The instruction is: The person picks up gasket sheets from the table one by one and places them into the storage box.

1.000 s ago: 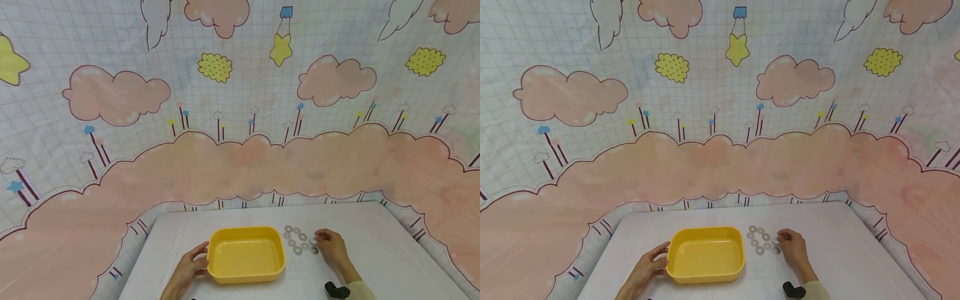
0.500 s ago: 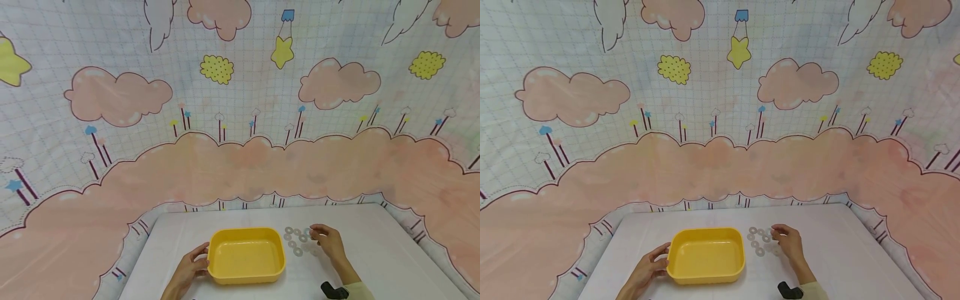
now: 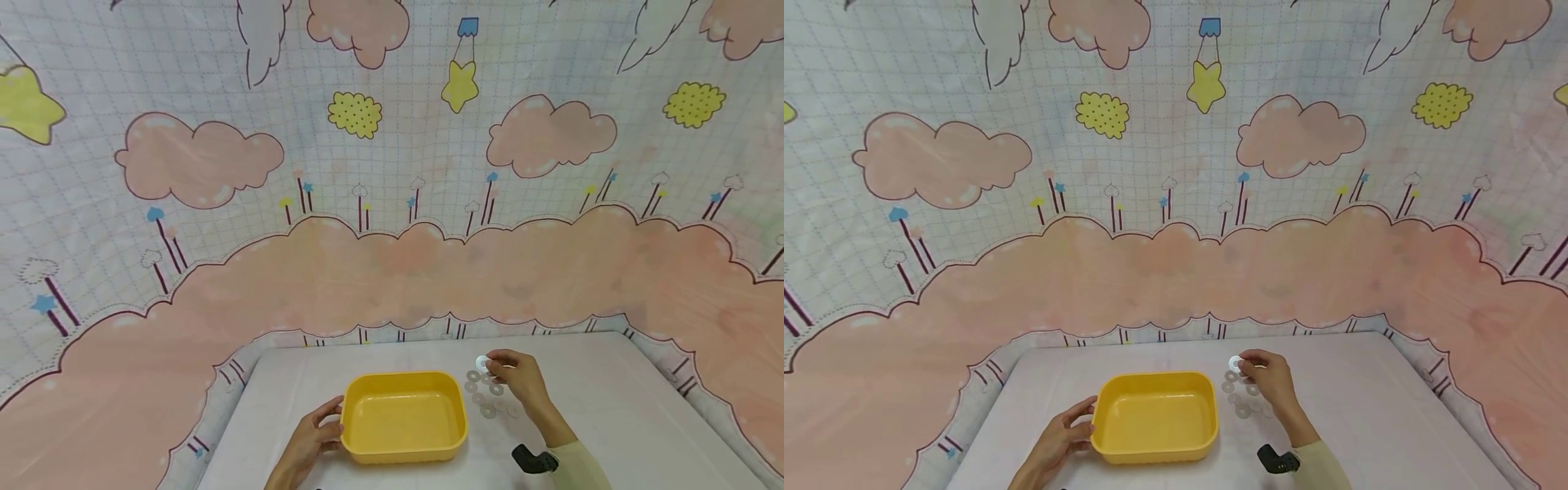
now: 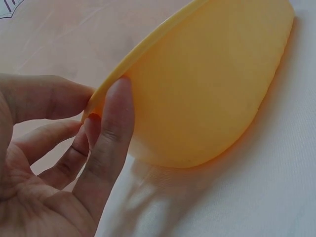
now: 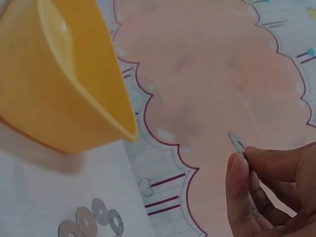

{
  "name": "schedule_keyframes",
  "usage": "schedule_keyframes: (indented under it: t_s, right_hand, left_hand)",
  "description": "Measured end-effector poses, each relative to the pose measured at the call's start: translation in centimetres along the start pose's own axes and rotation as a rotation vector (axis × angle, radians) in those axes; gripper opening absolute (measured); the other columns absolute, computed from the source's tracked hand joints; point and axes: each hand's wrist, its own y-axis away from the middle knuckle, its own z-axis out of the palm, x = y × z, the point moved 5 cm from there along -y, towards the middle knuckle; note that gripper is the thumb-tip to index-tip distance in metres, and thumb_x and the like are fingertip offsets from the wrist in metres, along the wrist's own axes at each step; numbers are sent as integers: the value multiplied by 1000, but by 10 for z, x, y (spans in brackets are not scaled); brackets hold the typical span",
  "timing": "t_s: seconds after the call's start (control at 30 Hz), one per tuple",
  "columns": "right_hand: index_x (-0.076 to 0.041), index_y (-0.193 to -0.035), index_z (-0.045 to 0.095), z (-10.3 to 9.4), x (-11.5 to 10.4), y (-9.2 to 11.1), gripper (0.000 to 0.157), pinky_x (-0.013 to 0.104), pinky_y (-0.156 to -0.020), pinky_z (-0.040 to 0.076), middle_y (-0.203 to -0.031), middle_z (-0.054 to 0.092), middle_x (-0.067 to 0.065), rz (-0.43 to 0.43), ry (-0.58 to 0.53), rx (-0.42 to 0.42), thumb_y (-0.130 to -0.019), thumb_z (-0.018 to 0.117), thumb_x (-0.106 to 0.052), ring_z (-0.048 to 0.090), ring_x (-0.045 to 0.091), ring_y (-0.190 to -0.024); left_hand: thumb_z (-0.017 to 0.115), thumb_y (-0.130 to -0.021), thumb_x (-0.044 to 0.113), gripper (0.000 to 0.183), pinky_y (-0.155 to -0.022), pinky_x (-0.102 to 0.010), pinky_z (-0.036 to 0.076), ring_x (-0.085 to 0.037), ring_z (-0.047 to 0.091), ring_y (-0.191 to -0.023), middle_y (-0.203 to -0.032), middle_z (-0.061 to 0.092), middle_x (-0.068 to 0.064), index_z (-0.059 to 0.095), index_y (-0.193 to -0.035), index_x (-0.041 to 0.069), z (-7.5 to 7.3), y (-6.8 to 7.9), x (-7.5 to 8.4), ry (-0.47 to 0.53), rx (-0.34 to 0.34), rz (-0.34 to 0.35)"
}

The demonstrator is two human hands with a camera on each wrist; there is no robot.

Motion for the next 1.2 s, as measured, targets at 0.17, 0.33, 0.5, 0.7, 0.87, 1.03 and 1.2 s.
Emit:
schedule_keyframes:
  t_s: [0.17, 0.33, 0.5, 0.7, 0.87, 1.03, 1.2]
  right_hand:
    - [3, -111, 69, 9, -11, -6, 23, 22, -70, 59, -96, 69, 11, 20, -40, -46, -91, 69, -9, 69, 19, -78]
    - [2, -110, 70, 21, -24, -8, 22, 23, -70, 60, -97, 69, 12, 25, -85, -76, -90, 69, -8, 70, 22, -79]
    - [4, -109, 70, 37, -32, -8, 21, 23, -68, 60, -94, 70, 11, 19, -137, -109, -89, 69, -5, 70, 21, -77]
    - [2, -105, 71, 58, -35, -10, 17, 25, -68, 60, -90, 69, 10, 23, -156, -136, -89, 69, -3, 69, 18, -72]
    - [2, -103, 71, 75, -37, -5, 15, 26, -68, 60, -88, 69, 10, 37, -166, -164, -89, 68, -1, 71, 24, -74]
    - [4, -104, 70, 89, -37, 1, 15, 27, -68, 61, -89, 69, 12, 60, -195, -202, -89, 66, 0, 71, 27, -77]
    - [6, -105, 69, 103, -38, 6, 17, 28, -68, 61, -88, 70, 12, 63, -231, -235, -90, 66, -1, 70, 18, -72]
  left_hand:
    - [67, -83, 2, 73, -66, -27, 57, -14, 62, -78, -122, 50, -11, 37, -149, -2, 2, 0, -2, 6, 1, -13]
    - [68, -83, 2, 73, -66, -27, 57, -13, 62, -78, -122, 51, -10, 36, -149, -3, 3, 1, -1, 11, 4, -6]
    - [68, -83, 2, 74, -65, -27, 57, -13, 62, -77, -121, 51, -9, 35, -149, -3, 3, 1, -1, 22, -1, 2]
    - [67, -83, 2, 74, -66, -26, 57, -12, 62, -77, -121, 51, -8, 35, -150, -3, 3, -2, -1, 20, -6, 4]
    - [66, -83, 1, 74, -66, -27, 58, -13, 62, -78, -121, 50, -9, 35, -150, -3, 3, 0, 0, 24, -4, 2]
    - [66, -83, 1, 73, -67, -28, 58, -14, 62, -79, -124, 49, -11, 35, -149, -4, 3, 3, 0, 24, 5, -4]
    - [65, -83, 1, 73, -67, -28, 58, -14, 62, -79, -123, 50, -10, 36, -149, -2, 2, 5, 0, 17, 13, -15]
